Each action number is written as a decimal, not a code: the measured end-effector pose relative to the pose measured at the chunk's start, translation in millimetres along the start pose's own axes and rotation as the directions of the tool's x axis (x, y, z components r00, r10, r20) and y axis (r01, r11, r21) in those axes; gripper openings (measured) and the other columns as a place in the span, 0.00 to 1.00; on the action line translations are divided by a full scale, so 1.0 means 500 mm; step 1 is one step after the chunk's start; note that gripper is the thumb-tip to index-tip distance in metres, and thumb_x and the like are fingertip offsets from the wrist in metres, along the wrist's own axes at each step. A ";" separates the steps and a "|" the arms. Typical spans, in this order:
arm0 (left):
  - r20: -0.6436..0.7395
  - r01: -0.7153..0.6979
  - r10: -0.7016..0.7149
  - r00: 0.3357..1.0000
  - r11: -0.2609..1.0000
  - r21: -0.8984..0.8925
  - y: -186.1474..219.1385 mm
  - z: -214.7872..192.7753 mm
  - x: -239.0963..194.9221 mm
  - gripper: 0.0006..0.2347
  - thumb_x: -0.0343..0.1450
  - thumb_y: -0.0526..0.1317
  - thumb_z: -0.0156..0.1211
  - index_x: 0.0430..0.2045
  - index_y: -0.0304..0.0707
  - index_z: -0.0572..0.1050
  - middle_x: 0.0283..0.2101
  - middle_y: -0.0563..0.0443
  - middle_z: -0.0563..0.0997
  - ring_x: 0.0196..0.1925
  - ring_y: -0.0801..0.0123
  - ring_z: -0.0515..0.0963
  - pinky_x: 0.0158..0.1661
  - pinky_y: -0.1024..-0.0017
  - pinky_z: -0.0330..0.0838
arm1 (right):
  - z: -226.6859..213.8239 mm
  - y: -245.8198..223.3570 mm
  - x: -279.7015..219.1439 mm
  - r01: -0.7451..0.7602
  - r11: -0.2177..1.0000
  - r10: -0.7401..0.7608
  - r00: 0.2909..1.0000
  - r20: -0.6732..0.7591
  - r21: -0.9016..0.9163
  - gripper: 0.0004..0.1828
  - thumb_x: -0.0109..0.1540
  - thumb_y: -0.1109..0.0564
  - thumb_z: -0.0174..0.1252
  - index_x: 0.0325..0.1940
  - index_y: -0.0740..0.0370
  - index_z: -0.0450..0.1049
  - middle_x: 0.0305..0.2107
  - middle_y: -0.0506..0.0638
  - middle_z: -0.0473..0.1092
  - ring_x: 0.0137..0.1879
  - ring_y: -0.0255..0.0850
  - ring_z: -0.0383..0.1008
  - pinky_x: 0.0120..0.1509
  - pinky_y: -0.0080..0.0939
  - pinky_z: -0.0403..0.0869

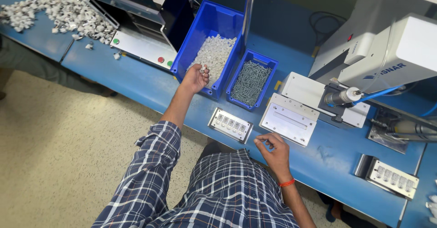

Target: The person assembles small electrical components by hand. They pick white plastic parts and metal pins from blue bins, insert them into a metal jig, and place the jig under a press machine. The person repeats this process for multiple units.

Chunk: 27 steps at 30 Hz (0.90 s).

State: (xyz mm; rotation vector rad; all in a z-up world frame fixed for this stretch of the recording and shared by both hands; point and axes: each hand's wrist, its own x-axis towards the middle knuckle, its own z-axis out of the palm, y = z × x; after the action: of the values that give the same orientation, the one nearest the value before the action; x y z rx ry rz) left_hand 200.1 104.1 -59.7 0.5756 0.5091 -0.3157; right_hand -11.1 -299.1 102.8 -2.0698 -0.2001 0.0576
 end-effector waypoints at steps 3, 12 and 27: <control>-0.026 -0.081 0.083 0.996 0.993 0.090 -0.005 0.027 -0.059 0.05 0.74 0.41 0.47 0.33 0.42 0.70 0.27 0.57 0.73 0.26 0.73 0.71 0.28 0.75 0.67 | -0.004 0.001 0.001 0.023 0.999 -0.025 0.999 0.034 0.037 0.07 0.57 0.55 0.69 0.38 0.58 0.84 0.33 0.45 0.78 0.35 0.32 0.71 0.37 0.33 0.71; 0.074 -0.154 0.144 0.987 0.977 0.149 -0.122 0.097 -0.281 0.05 0.80 0.38 0.49 0.40 0.39 0.72 0.31 0.59 0.73 0.30 0.78 0.71 0.33 0.78 0.69 | 0.026 -0.050 0.040 0.090 0.986 -0.106 0.988 0.110 0.142 0.12 0.58 0.57 0.68 0.45 0.59 0.83 0.37 0.48 0.79 0.40 0.34 0.78 0.43 0.35 0.75; 0.268 -0.076 -0.154 0.951 0.724 0.686 -0.245 0.109 -0.324 0.11 0.81 0.44 0.44 0.41 0.38 0.74 0.28 0.59 0.73 0.29 0.81 0.69 0.30 0.80 0.66 | 0.243 -0.149 0.094 -0.052 0.997 0.060 0.989 -0.138 0.060 0.12 0.56 0.60 0.70 0.43 0.64 0.80 0.38 0.52 0.80 0.42 0.38 0.84 0.47 0.35 0.80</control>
State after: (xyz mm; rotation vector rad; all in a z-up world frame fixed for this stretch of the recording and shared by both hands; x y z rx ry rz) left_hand 34.2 -2.5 13.3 1.2288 0.0730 -0.6396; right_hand 11.1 -150.9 111.0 -2.0140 -0.0535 -0.0475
